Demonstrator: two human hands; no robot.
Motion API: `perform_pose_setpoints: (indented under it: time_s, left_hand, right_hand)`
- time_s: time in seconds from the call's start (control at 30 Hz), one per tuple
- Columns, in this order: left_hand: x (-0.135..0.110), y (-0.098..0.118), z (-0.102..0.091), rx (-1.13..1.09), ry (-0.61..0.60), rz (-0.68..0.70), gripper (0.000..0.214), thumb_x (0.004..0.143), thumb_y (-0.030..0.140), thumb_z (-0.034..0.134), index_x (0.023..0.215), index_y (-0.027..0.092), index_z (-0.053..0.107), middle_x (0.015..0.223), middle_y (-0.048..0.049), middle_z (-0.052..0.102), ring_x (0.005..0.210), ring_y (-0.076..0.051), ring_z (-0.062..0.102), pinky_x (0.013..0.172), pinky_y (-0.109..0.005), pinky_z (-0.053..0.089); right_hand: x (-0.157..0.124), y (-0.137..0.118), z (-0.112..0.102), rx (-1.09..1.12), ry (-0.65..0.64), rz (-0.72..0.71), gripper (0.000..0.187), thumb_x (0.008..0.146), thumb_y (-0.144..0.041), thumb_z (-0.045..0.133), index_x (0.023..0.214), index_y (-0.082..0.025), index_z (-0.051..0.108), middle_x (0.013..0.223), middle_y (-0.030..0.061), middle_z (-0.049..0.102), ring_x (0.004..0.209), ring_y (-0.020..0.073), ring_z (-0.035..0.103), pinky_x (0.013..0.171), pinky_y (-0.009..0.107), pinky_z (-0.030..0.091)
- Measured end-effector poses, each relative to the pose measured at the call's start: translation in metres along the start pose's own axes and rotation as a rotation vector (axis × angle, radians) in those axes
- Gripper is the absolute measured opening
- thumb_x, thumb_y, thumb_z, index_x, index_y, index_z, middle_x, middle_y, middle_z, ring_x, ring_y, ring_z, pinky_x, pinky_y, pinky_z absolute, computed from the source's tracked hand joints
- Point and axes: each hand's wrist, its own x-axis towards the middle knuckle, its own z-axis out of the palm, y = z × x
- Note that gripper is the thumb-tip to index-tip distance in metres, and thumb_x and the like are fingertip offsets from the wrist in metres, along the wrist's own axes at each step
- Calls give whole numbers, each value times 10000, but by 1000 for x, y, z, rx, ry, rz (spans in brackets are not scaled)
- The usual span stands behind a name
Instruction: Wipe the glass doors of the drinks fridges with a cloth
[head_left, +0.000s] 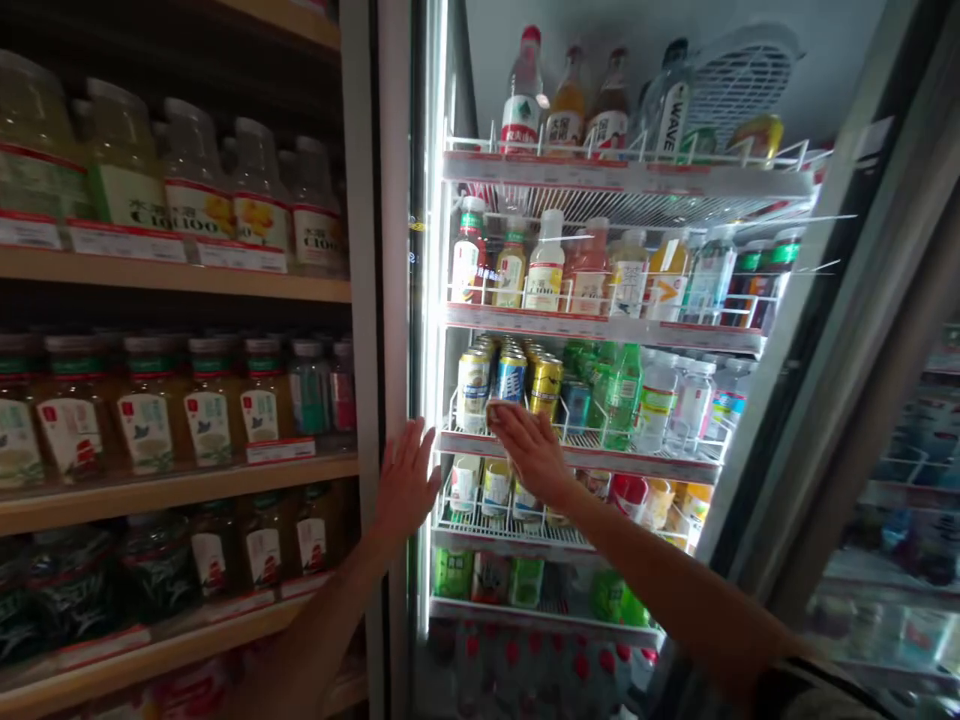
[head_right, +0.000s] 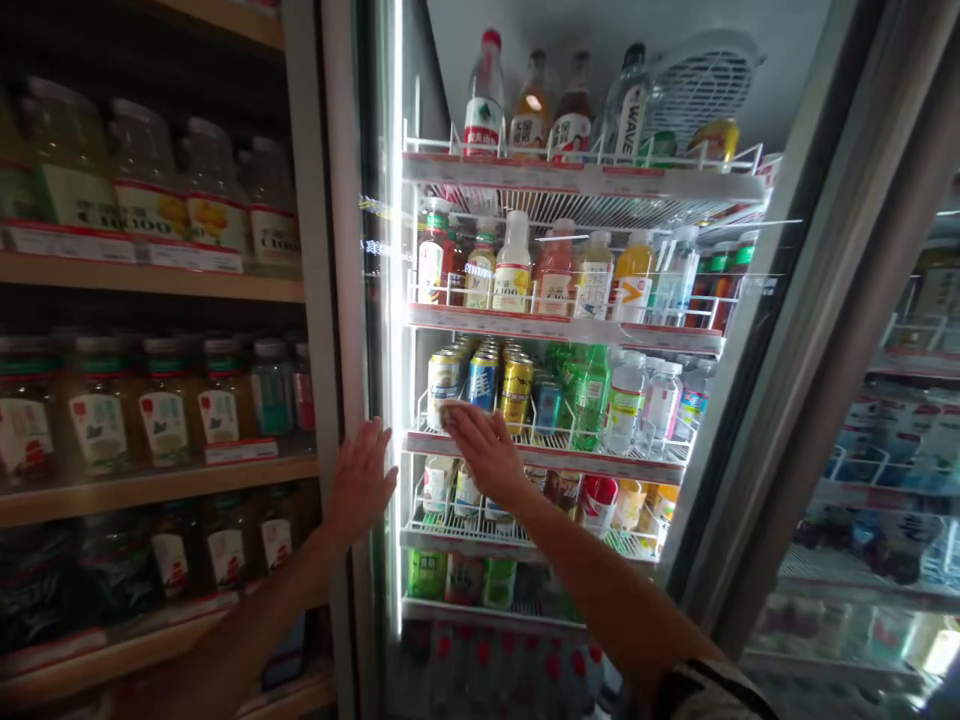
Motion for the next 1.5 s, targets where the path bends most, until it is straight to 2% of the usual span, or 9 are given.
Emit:
perform_pose_setpoints:
  time_s: [0.07, 0.2, 0.4, 0.63, 0.77, 0.97, 1.13, 1.33, 1.5]
  left_hand:
    - [7, 13, -1, -25, 6, 43, 624, 874, 223, 416, 1448, 172, 177, 1463, -149, 325, 1373, -263, 255, 1097, -488, 256]
    - [18, 40, 0, -83, 30, 148, 601, 868, 209, 433, 1431, 163, 228, 1462, -136, 332, 1387, -247, 221, 1111, -468, 240]
    - [26, 71, 15, -127, 84, 224, 587, 861, 252, 484, 1408, 161, 291, 1443, -142, 367, 1388, -253, 216, 1122, -469, 207]
    - [55, 102, 33, -210, 170, 314, 564, 864, 255, 481, 1397, 174, 318, 1420, -122, 408, 1394, -224, 199, 1140, -469, 139]
    - [67, 106, 46, -180, 230, 310, 564, 870, 268, 468, 1405, 175, 313, 1408, -116, 421, 1402, -202, 155, 1152, -457, 69]
    - [67, 104, 53, -183, 267, 321, 627, 862, 276, 478, 1435, 177, 245, 1413, -104, 409, 1402, -189, 153, 1156, -440, 56]
    - [67, 103, 51, -182, 257, 325, 627, 872, 284, 466, 1443, 197, 220, 1425, -93, 391, 1397, -190, 170, 1154, -436, 65]
    - [68, 103, 52, -212, 286, 328, 638, 876, 274, 458, 1450, 204, 189, 1422, -94, 393, 1400, -173, 153, 1155, -428, 62]
    - [67, 104, 54, -218, 286, 313, 631, 883, 280, 446, 1451, 215, 179, 1442, -83, 359, 1397, -175, 164, 1155, -427, 61]
  right_hand:
    - [-9, 7, -5, -36, 15, 36, 530, 857, -147, 423, 1384, -178, 380, 1431, 79, 417, 1382, 222, 239, 1139, 476, 103]
    - [-40, 24, -17, -58, -40, -172, 517, 843, -111, 429, 1351, -206, 425, 1403, 24, 461, 1383, 162, 232, 1160, 411, 53]
    - [-53, 63, -39, -205, 151, 283, 466, 867, -178, 436, 1333, -176, 444, 1420, 114, 422, 1404, 219, 193, 1136, 474, 121]
    - [-77, 68, -41, -188, 122, 217, 460, 872, -166, 434, 1330, -200, 443, 1385, 94, 473, 1405, 182, 191, 1146, 443, 132]
    - [-65, 81, -44, -240, 252, 434, 537, 880, -155, 411, 1409, -186, 322, 1470, 126, 337, 1413, 213, 163, 1127, 473, 178]
    - [-83, 82, -43, -172, 117, 199, 524, 861, -149, 434, 1378, -221, 384, 1446, 78, 392, 1397, 190, 218, 1148, 441, 149]
    - [-70, 102, -53, -252, 285, 482, 569, 879, -142, 393, 1434, -201, 281, 1506, 106, 263, 1408, 237, 183, 1125, 489, 187]
    - [-100, 115, -59, -233, 110, 198, 576, 878, -140, 423, 1427, -250, 289, 1462, 69, 366, 1398, 191, 220, 1137, 441, 200]
    - [-97, 151, -69, -317, 377, 597, 565, 904, -162, 338, 1454, -213, 216, 1509, 131, 243, 1392, 255, 231, 1085, 519, 272]
